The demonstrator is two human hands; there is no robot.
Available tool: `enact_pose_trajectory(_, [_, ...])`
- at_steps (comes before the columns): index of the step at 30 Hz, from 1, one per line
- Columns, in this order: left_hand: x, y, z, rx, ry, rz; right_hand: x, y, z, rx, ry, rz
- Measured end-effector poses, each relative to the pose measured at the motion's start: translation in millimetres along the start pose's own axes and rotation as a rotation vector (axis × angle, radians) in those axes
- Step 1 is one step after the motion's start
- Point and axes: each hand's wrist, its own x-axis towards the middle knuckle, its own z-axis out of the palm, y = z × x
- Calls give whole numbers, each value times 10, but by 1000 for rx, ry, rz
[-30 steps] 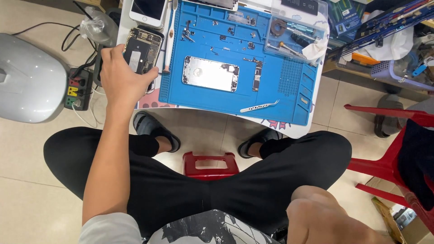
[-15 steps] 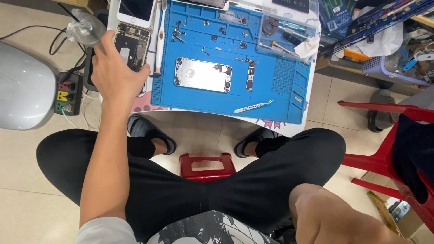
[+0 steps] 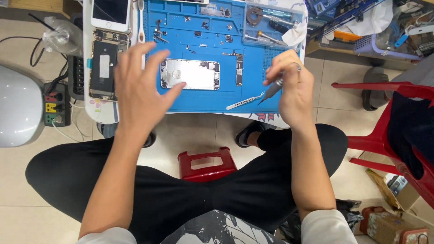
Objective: The person is repairing a disassembled smartphone on a blue work mat. They use a screwdriver to remove and tighten screws, a metal pick to pry and disconnect internal components, and tweezers to handle small parts. The person also briefly connects a charging cable to the device.
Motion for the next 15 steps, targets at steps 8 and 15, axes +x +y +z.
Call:
enact_pose_trajectory(8, [74,259,610,-115,-454,214,245,460,104,-480,105,-113])
enact_pose_trajectory(15, [281,135,933,-115,-552,280,415,792,108,-502,43,-41])
